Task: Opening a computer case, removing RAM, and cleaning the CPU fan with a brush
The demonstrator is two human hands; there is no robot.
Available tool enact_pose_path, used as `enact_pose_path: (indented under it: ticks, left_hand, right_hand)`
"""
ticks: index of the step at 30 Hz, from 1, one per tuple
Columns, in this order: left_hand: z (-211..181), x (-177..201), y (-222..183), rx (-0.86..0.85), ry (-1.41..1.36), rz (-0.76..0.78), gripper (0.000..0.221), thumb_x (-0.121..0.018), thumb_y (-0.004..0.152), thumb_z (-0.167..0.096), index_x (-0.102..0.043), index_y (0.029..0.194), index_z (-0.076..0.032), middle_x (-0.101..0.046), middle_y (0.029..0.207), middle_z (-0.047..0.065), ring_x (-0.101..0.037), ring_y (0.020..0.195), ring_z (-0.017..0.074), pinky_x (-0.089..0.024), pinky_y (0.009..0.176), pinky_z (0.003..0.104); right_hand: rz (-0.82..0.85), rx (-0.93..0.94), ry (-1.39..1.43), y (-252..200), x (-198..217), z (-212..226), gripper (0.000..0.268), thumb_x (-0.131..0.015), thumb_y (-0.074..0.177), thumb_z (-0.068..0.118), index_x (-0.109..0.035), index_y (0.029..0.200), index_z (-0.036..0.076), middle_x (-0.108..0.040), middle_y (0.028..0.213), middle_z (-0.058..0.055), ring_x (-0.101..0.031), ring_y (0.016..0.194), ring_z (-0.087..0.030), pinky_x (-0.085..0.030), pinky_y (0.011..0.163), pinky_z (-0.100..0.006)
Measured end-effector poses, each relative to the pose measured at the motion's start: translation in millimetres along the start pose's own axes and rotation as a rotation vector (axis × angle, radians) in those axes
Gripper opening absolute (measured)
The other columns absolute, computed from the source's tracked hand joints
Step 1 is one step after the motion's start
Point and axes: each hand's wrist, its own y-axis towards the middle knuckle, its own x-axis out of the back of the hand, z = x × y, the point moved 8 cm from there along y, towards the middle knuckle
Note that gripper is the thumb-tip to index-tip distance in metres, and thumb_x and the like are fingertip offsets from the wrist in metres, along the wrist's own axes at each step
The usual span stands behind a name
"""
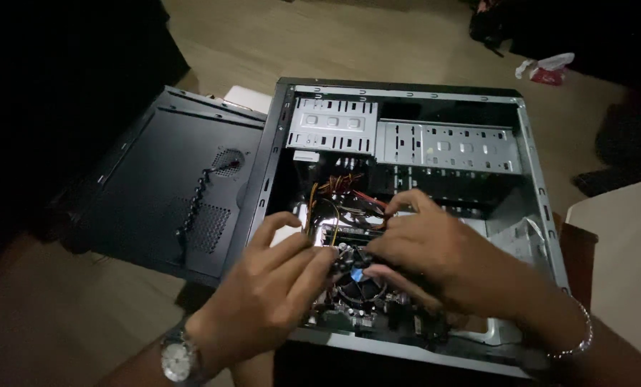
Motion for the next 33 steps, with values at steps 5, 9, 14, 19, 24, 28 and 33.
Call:
enact_pose_path:
  ticks: [5, 9, 14, 19, 24, 28, 33]
  left_hand:
    - [-9.7, -5.0, -4.7, -0.022, 0.019, 0.041, 0.01, -0.08, 0.103, -0.002, -0.08, 0.11, 0.005, -0.086, 0.101, 0.018, -0.078, 0.087, 0.0245, -0.06, 0.105, 0.062]
    - [-8.1, 6.7, 0.7, -0.023, -0.047, 0.025, 0.011, -0.081, 0.101, 0.0, -0.078, 0.107, 0.009, -0.084, 0.099, 0.02, -0.073, 0.082, 0.0265, -0.057, 0.104, 0.065]
    - [-12.5, -2.3, 2.4, -0.022, -0.067, 0.02, 0.009, -0.081, 0.1, 0.003, -0.08, 0.107, 0.008, -0.084, 0.101, 0.02, -0.072, 0.082, 0.0245, -0.058, 0.104, 0.062]
    - [-10.2, 1.1, 2.5, -0.019, -0.094, 0.012, 0.014, -0.082, 0.1, 0.001, -0.078, 0.11, 0.009, -0.082, 0.094, 0.017, -0.07, 0.077, 0.0229, -0.057, 0.106, 0.064]
    - [-11.5, -1.8, 1.0, -0.026, -0.088, 0.025, 0.02, -0.08, 0.101, 0.002, -0.079, 0.118, 0.012, -0.086, 0.106, 0.022, -0.079, 0.09, 0.0282, -0.057, 0.105, 0.061]
    - [-10.5, -5.4, 2.1, 0.017, -0.105, 0.039, 0.02, -0.075, 0.105, -0.001, -0.077, 0.122, 0.01, -0.083, 0.092, 0.019, -0.075, 0.082, 0.0244, -0.058, 0.104, 0.061]
    - [-4.0, -4.9, -1.4, 0.001, -0.103, -0.002, 0.027, -0.078, 0.105, -0.004, -0.075, 0.125, 0.014, -0.086, 0.099, 0.019, -0.074, 0.076, 0.0209, -0.059, 0.103, 0.056]
  right_hand:
    - [0.097, -0.037, -0.016, 0.8, -22.5, -1.6, 0.027, -0.068, 0.11, 0.032, -0.079, 0.1, 0.01, -0.082, 0.079, -0.002, -0.073, 0.068, -0.018, -0.05, 0.116, -0.054]
    - [0.054, 0.029, 0.001, 2.4, -8.4, 4.6, 0.012, -0.078, 0.102, 0.016, -0.078, 0.097, 0.005, -0.07, 0.073, -0.002, -0.063, 0.062, -0.02, -0.05, 0.112, -0.049]
    - [0.088, -0.04, 0.003, 4.5, -18.4, 2.9, 0.018, -0.079, 0.101, 0.025, -0.082, 0.098, 0.008, -0.078, 0.073, -0.001, -0.068, 0.06, -0.017, -0.05, 0.115, -0.053]
    - [0.055, 0.011, 0.011, -0.8, -9.6, 3.1, 0.019, -0.077, 0.104, 0.02, -0.081, 0.103, 0.001, -0.074, 0.077, -0.004, -0.065, 0.064, -0.019, -0.05, 0.111, -0.048]
    - [0.092, -0.037, 0.007, 1.2, -13.7, 1.6, 0.023, -0.077, 0.104, 0.028, -0.08, 0.112, 0.007, -0.073, 0.074, -0.001, -0.064, 0.061, -0.017, -0.049, 0.115, -0.05]
    - [0.087, -0.104, 0.02, 4.6, -18.7, 0.9, 0.033, -0.078, 0.101, 0.04, -0.083, 0.114, 0.01, -0.082, 0.078, -0.001, -0.071, 0.065, -0.017, -0.051, 0.111, -0.05]
    - [0.002, 0.032, -0.019, 3.6, -4.4, 7.1, 0.02, -0.077, 0.105, 0.021, -0.081, 0.089, 0.01, -0.066, 0.061, 0.002, -0.053, 0.052, -0.014, -0.051, 0.104, -0.045]
